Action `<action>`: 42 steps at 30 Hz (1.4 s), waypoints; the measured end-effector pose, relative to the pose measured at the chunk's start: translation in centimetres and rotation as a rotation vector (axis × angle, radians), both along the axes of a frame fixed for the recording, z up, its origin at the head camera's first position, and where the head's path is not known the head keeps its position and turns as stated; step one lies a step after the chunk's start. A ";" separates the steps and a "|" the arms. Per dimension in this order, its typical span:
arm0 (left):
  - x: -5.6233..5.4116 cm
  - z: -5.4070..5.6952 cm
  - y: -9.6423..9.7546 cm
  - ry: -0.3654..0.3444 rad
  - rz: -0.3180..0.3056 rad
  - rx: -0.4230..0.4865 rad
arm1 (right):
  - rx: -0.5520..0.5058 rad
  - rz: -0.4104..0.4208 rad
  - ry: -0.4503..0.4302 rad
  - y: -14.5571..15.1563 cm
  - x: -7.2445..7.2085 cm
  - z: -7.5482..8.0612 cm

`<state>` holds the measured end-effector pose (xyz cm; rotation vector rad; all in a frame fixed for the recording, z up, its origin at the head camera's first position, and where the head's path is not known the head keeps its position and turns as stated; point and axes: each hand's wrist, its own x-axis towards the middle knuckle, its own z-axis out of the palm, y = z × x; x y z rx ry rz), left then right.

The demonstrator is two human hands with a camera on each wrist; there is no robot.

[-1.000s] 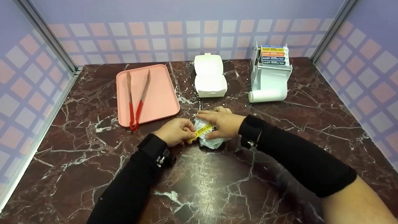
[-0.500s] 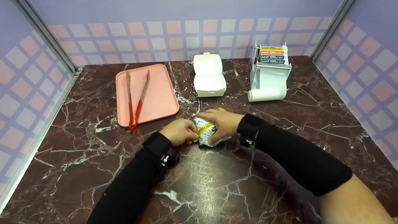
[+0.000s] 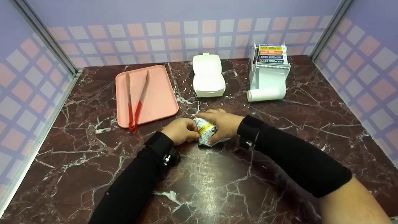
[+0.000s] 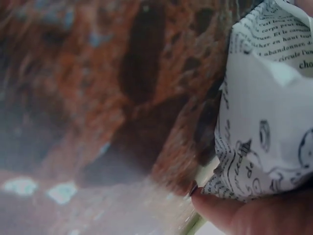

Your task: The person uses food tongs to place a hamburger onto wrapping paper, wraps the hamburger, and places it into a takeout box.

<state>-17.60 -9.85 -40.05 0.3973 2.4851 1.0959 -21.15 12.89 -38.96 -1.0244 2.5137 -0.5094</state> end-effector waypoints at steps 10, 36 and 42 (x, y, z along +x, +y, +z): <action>-0.2 -0.1 0.5 -0.014 0.082 0.030 | -0.035 -0.020 -0.012 0.2 0.2 -0.2; 0.3 0.1 1.4 0.082 0.125 0.061 | -0.074 -0.088 0.053 0.3 0.6 -1.1; 0.0 -0.1 1.8 0.124 0.060 0.044 | -0.072 -0.087 0.050 0.2 0.6 -1.1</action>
